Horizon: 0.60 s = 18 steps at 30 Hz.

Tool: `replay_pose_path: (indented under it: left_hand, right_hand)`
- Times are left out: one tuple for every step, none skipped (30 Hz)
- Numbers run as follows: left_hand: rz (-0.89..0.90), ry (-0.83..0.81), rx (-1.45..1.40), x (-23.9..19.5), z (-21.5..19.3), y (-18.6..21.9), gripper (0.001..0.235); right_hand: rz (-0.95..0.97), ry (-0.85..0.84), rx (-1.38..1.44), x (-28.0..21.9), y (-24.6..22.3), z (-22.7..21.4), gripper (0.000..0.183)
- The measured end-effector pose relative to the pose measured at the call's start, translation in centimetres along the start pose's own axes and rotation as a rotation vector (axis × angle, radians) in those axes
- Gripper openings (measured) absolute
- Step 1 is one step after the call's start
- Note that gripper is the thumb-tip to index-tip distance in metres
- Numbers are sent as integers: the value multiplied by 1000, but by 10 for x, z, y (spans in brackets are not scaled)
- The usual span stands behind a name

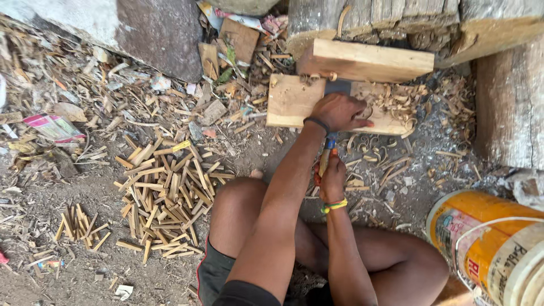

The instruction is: The person sits on the ground and uses a chisel to carve a rectangular piece of wood, creating wood shavings. They periodically pause to clear the shavings from the wood surface with their hand and then resume carving.

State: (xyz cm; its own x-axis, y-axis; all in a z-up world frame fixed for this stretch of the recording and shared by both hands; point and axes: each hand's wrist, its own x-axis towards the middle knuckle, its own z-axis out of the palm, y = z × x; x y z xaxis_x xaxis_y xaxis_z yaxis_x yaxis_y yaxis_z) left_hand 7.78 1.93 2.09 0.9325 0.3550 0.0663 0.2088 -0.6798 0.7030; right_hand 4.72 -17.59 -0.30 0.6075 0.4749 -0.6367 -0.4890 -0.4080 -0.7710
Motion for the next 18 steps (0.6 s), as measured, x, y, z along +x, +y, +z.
replay_pose_path:
  left_hand:
    - [-10,15,11,1,0,-3,56]
    - [-16,24,16,-1,4,-2,54]
    - [-23,34,20,-4,9,0,53]
    - [-13,49,34,-4,11,1,49]
    - [-3,65,47,-5,13,3,45]
    - [11,79,64,-5,13,5,42]
    - [44,119,90,-4,12,8,39]
    - [74,150,113,-11,15,13,36]
    - [103,180,136,-20,16,18,33]
    - [154,267,105,-31,17,23,31]
    - [204,352,73,-45,17,28,30]
    - [258,436,34,-53,14,30,30]
    - [254,470,58,-55,7,29,31]
    - [235,504,69,-61,5,29,33]
    - [216,539,80,-68,3,27,35]
    - [106,545,61,-71,-2,23,39]
    - [-4,549,40,-74,-7,19,44]
    - [-109,549,25,-75,-14,12,49]
  right_hand:
    - [1,-17,19,2,0,0,45]
    - [7,-12,19,3,3,-1,46]
    - [13,-6,20,3,6,-1,48]
    - [5,-5,20,7,4,-1,49]
    - [13,-46,61,7,4,-5,48]
    - [18,-88,106,6,4,-7,47]
    - [22,-131,150,7,2,-10,46]
    - [38,-194,193,8,1,-16,47]
    - [53,-258,234,10,-4,-26,48]
    - [65,-319,281,12,-8,-34,49]
    - [74,-333,333,13,-11,-41,50]
    - [82,-343,385,11,-14,-49,50]
    - [90,-354,436,10,-15,-54,50]
    - [89,-351,503,4,-13,-59,50]
    - [87,-349,570,0,-11,-63,49]
    - [79,-355,629,-2,-15,-66,49]
    - [58,-325,608,-9,-15,-71,49]
    - [34,-297,593,-18,-11,-75,49]
